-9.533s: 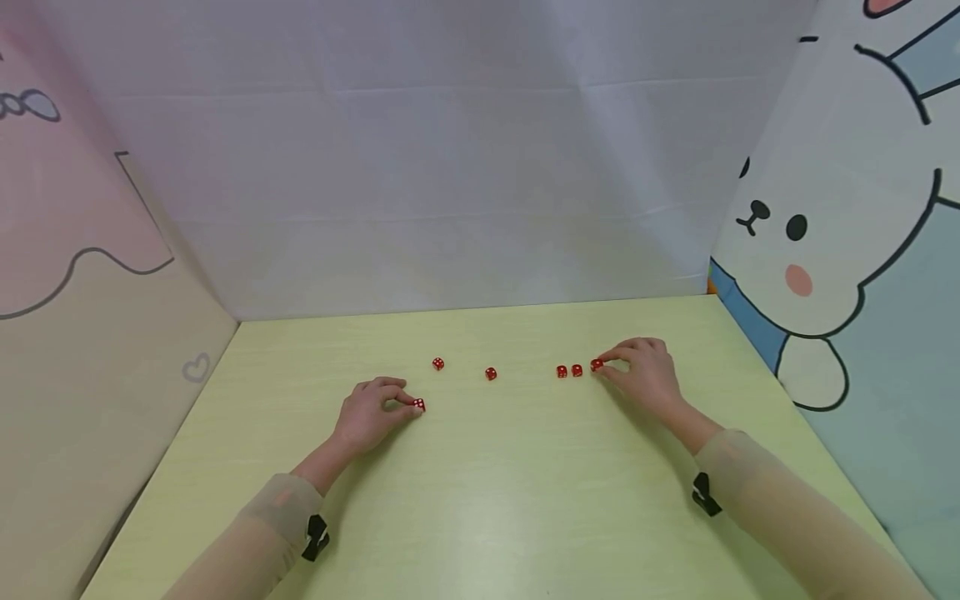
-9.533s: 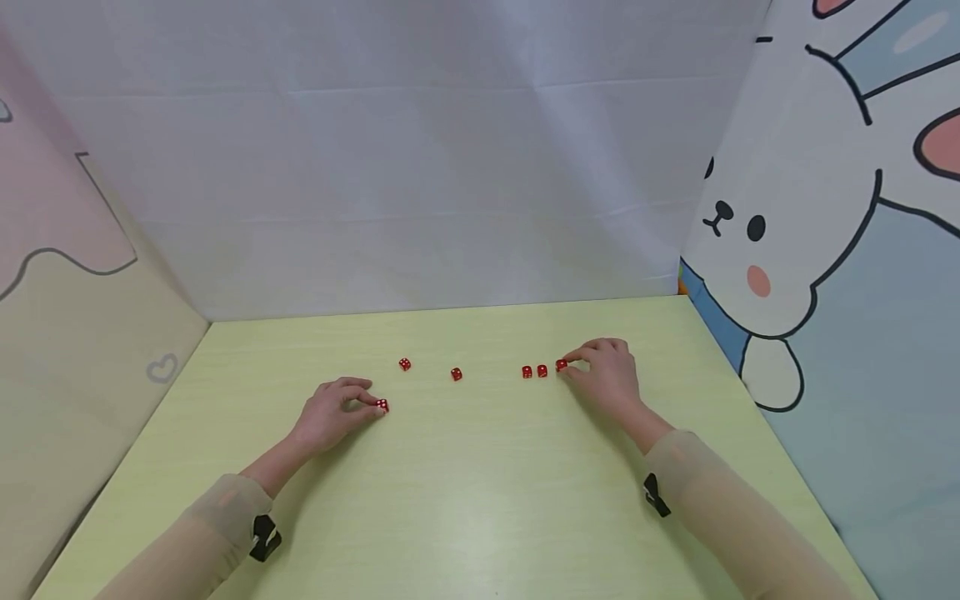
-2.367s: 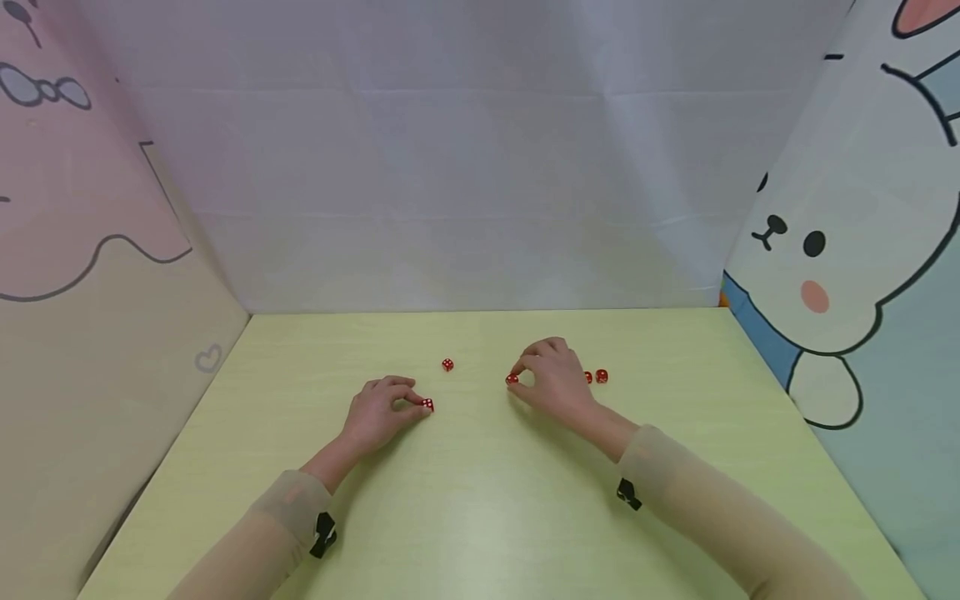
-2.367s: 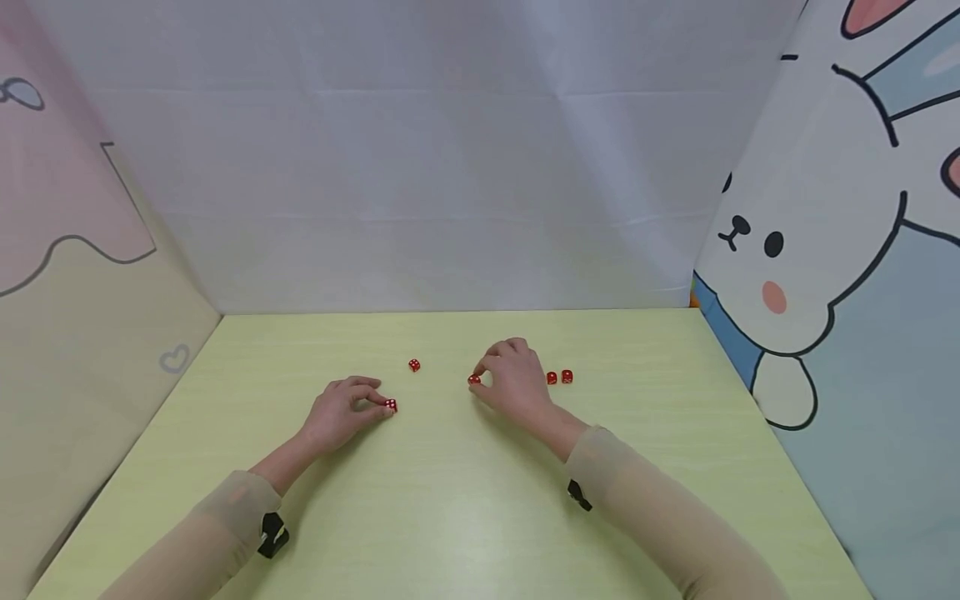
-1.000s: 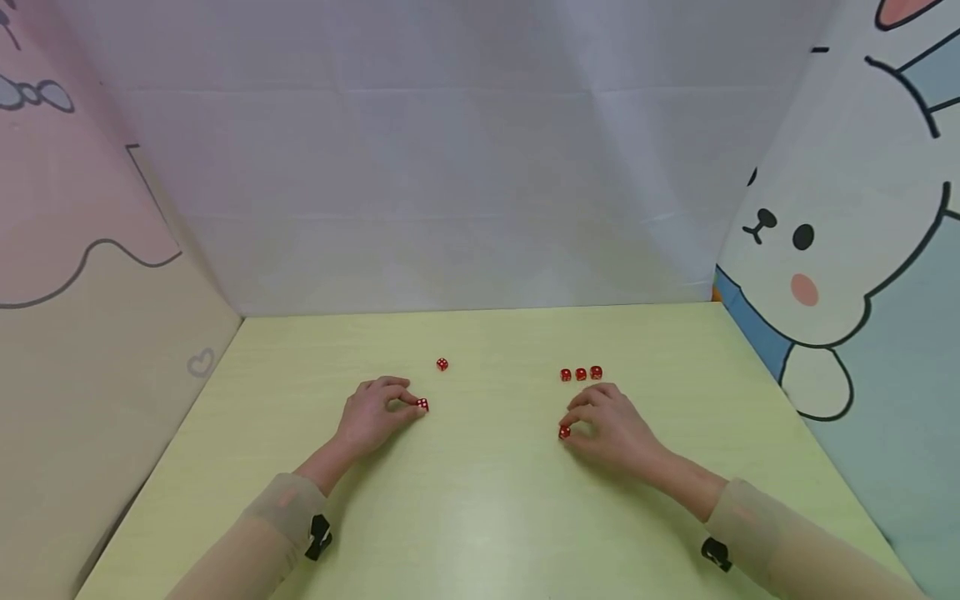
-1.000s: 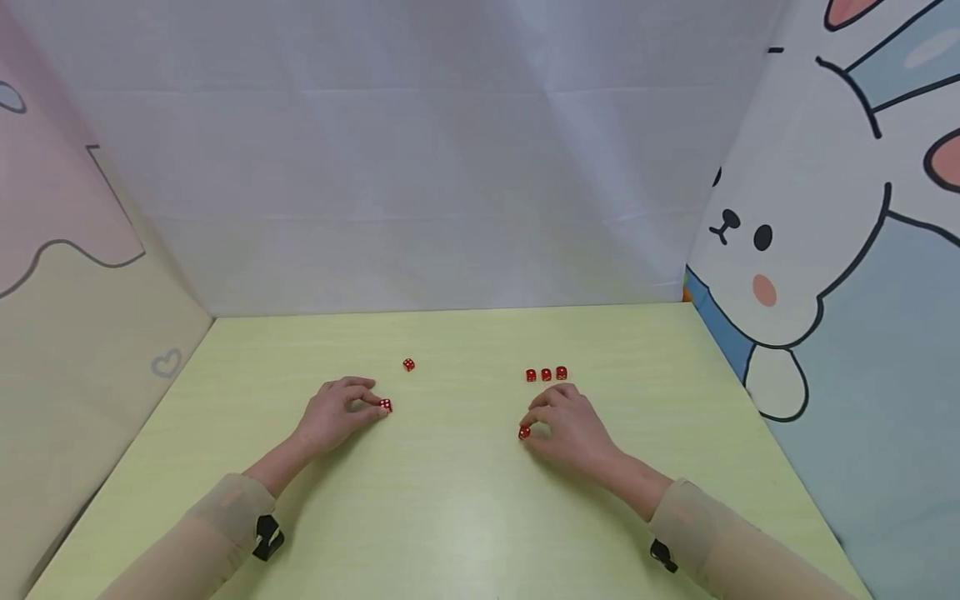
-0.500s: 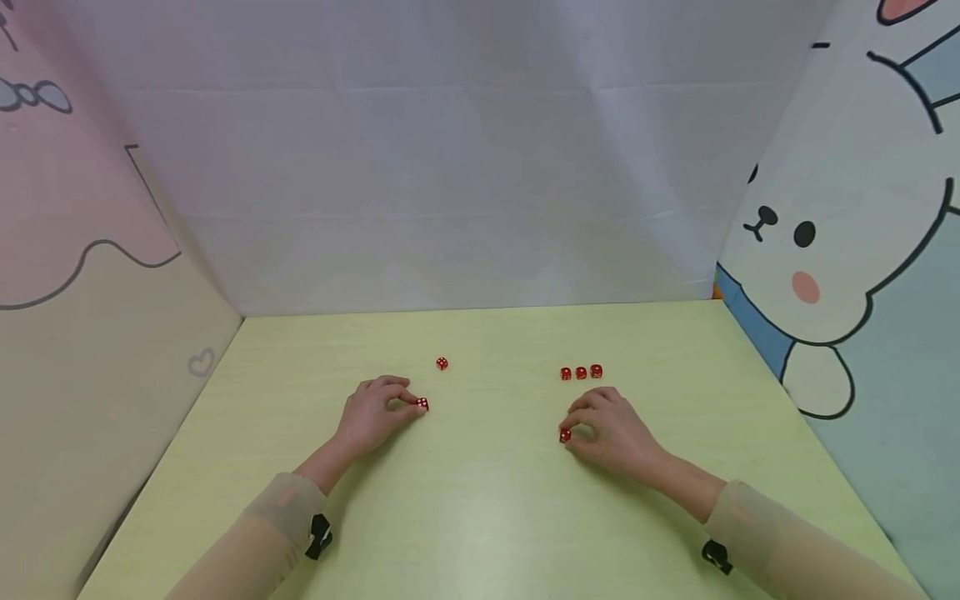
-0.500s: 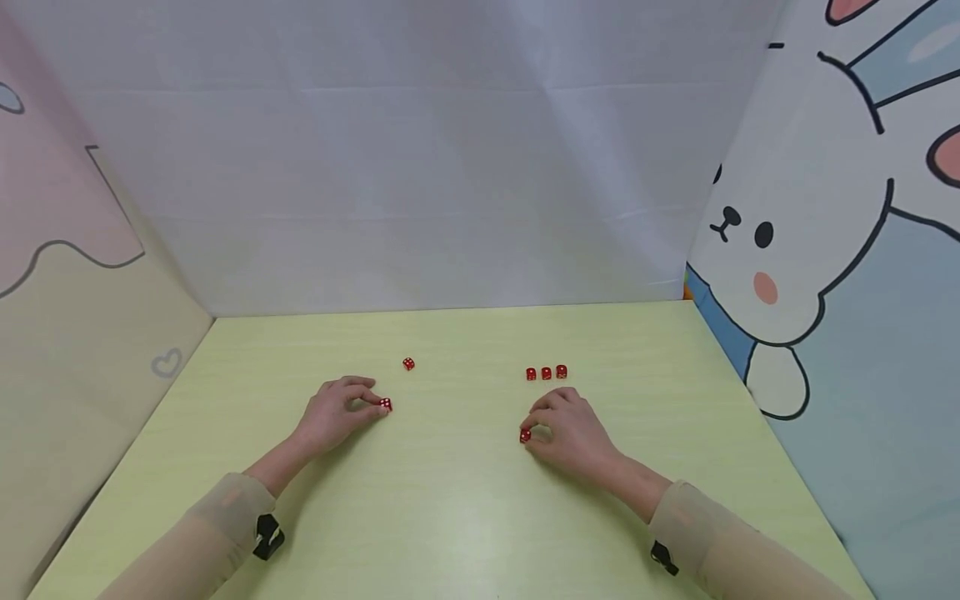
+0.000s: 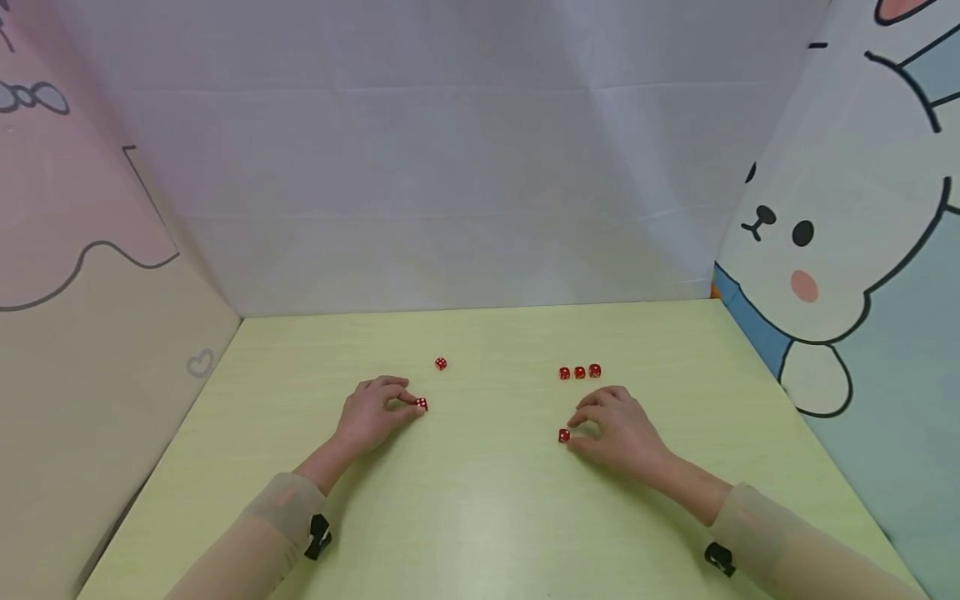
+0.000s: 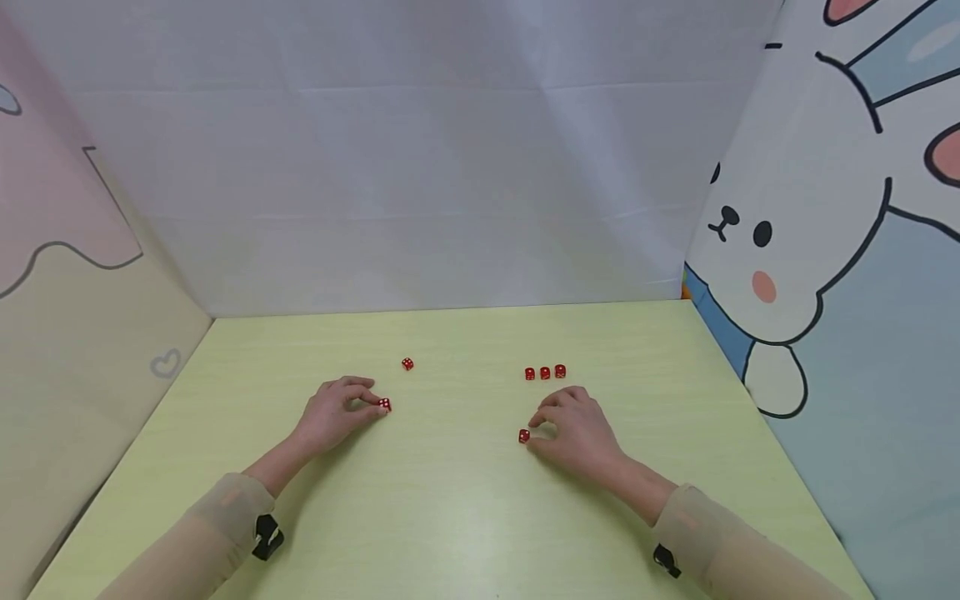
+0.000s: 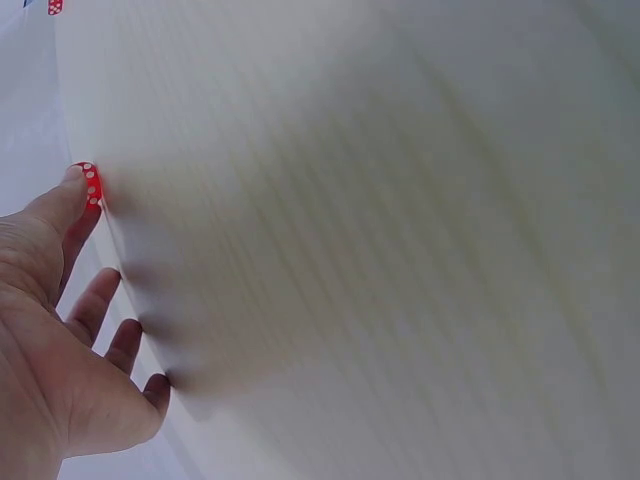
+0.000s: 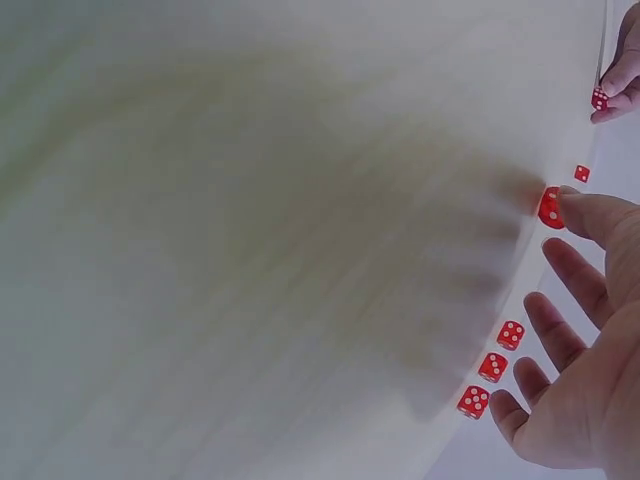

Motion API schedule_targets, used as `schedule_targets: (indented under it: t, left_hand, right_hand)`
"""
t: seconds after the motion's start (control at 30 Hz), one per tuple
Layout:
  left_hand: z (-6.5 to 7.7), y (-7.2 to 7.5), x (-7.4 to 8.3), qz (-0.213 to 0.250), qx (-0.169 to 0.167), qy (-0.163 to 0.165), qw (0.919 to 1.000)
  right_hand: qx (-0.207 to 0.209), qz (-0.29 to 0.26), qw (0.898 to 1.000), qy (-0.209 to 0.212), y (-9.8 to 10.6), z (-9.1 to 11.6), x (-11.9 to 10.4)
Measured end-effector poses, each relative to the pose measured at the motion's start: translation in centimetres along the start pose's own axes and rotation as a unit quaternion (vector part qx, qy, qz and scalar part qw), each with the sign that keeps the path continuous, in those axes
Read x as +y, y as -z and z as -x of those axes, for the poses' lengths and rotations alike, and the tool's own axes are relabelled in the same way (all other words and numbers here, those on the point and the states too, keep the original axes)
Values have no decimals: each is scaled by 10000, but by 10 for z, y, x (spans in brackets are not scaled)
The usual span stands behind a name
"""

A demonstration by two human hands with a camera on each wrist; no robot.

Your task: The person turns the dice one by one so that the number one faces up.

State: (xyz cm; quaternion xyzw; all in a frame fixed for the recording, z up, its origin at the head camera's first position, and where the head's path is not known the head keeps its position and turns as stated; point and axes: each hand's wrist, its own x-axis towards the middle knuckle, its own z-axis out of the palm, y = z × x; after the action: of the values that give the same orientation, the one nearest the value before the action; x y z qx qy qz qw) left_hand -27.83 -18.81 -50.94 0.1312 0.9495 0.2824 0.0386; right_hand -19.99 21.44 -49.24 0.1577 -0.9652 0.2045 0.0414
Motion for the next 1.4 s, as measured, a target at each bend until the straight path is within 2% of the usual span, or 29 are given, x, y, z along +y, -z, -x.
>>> schedule_targets:
  t: [0.5,1.07,1.4]
  left_hand:
    - [0,-3,-2,44,-3,2,10000]
    - [1,3,3,-31,16,-2,10000]
    - [1,4,4,44,5,10,10000]
  right_hand:
    - [58,11,10000,-8,-3,-1,-1]
    - [-4,304,9993,226,3,-7,-5]
    - [-49,289,9994,193,1,-9,-5]
